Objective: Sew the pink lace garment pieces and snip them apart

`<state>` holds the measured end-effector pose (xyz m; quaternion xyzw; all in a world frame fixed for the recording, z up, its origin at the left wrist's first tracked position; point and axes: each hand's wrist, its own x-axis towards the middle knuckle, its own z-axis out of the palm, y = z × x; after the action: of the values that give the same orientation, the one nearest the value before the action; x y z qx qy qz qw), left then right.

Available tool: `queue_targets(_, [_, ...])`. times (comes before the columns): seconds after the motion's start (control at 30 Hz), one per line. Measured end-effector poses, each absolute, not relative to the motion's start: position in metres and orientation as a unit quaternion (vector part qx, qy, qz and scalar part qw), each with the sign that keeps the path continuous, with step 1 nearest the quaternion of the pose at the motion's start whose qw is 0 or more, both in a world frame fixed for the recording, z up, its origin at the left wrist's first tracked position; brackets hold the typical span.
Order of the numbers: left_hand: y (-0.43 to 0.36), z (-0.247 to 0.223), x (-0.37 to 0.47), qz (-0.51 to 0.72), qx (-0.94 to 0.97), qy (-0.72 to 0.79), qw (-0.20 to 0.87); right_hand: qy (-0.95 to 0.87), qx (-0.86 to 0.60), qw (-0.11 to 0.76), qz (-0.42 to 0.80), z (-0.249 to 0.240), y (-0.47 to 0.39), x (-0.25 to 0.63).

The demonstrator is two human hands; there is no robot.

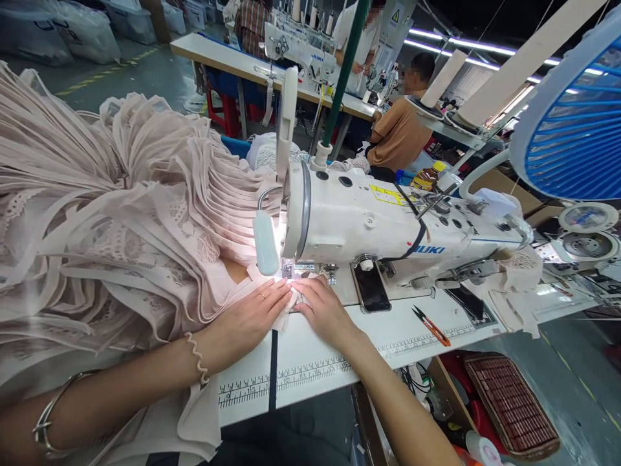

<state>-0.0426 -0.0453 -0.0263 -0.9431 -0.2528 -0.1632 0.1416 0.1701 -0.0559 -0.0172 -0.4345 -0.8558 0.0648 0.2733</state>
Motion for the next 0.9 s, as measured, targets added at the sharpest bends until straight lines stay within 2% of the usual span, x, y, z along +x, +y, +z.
queue_targets(0.23, [-0.041, -0.02, -0.043, -0.217, -0.92, -0.321, 0.061, -0.854, -0.463, 0.236, -0.013, -0.02, -0.051, 0.159])
queue_targets(0.37, [-0.037, -0.011, -0.041, -0.181, -0.925, -0.327, 0.064, -0.845, -0.497, 0.177, -0.082, -0.019, -0.048, 0.153])
queue_targets(0.5, [-0.037, -0.01, -0.035, -0.183, -0.936, -0.291, 0.073, -0.867, -0.462, 0.143, -0.12, -0.016, -0.046, 0.152])
queue_targets(0.9, [-0.041, -0.018, -0.032, -0.181, -0.934, -0.273, 0.144, -0.84, -0.52, 0.136, -0.08, -0.03, -0.041, 0.161])
